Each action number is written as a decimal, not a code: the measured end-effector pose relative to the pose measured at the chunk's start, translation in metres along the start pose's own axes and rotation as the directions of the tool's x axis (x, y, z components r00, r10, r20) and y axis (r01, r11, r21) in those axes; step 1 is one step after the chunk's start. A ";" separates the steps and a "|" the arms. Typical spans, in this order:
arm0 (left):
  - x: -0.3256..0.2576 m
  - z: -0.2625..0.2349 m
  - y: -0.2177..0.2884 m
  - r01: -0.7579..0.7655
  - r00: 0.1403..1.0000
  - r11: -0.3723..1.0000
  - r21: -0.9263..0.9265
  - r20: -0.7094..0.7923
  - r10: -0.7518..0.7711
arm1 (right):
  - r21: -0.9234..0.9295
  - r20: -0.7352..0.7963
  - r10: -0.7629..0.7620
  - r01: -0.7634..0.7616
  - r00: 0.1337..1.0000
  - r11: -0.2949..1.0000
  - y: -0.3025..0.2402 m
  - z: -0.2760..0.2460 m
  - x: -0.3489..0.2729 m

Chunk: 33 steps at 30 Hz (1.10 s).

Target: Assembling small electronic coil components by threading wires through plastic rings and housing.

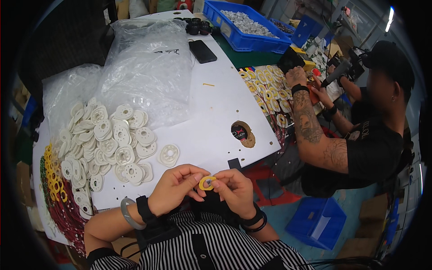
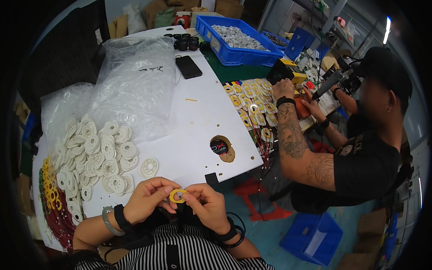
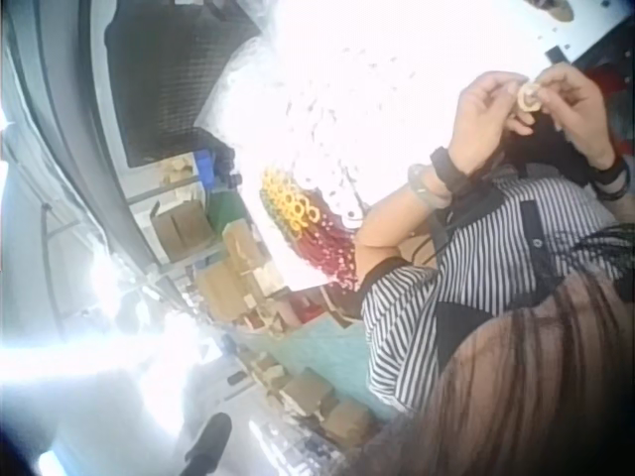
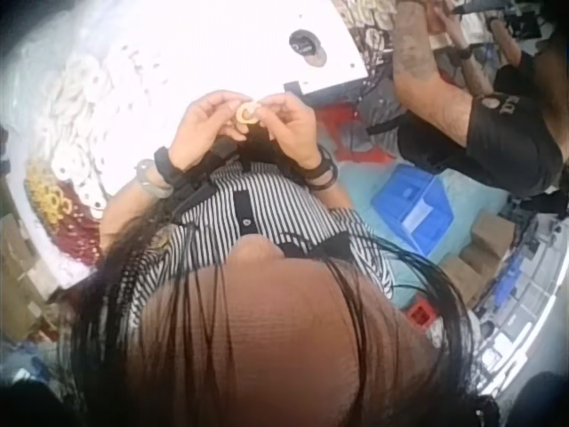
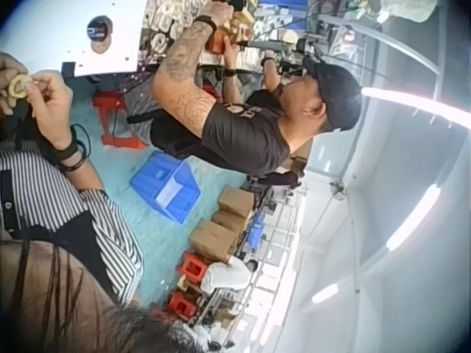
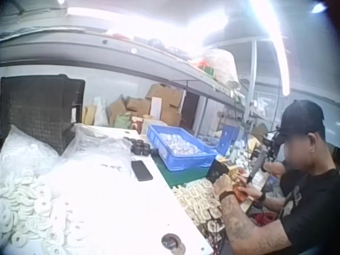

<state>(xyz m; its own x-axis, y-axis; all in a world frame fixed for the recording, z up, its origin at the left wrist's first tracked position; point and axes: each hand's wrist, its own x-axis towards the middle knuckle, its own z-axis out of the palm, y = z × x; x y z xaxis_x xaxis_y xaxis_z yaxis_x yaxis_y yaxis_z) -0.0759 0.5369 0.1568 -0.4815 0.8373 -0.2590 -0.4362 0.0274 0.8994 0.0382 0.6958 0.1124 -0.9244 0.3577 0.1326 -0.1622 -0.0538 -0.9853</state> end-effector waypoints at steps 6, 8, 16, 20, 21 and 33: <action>-0.003 0.002 0.002 -0.010 1.000 1.000 0.000 -0.010 0.010 | 0.001 -0.008 -0.037 0.037 0.999 0.999 0.000 0.003 -0.001; -0.003 0.003 0.003 -0.004 1.000 1.000 -0.009 -0.015 0.004 | -0.041 -0.016 -0.055 0.055 0.998 0.998 -0.001 0.004 -0.002; -0.002 0.000 -0.001 -0.015 0.999 1.000 0.020 -0.035 0.015 | 0.041 -0.012 -0.122 0.122 0.992 0.992 0.002 0.000 -0.005; -0.004 0.004 0.000 -0.003 1.000 1.000 -0.011 -0.003 0.003 | 0.006 -0.017 -0.071 0.071 0.997 0.997 -0.001 0.001 -0.004; -0.004 0.003 -0.001 -0.001 1.000 1.000 -0.010 -0.005 0.001 | 0.009 -0.017 -0.070 0.070 0.997 0.997 0.000 0.002 -0.003; -0.002 0.002 -0.003 0.009 1.000 0.998 -0.069 -0.006 -0.009 | -0.053 -0.036 -0.089 0.087 0.995 0.995 0.006 0.000 -0.005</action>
<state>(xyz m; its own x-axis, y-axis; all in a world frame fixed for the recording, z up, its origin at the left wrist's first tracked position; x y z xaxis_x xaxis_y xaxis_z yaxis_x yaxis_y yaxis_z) -0.0715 0.5360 0.1553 -0.4818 0.8339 -0.2693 -0.4922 -0.0032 0.8705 0.0416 0.6934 0.1061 -0.8934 0.3939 0.2159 -0.2235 0.0272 -0.9743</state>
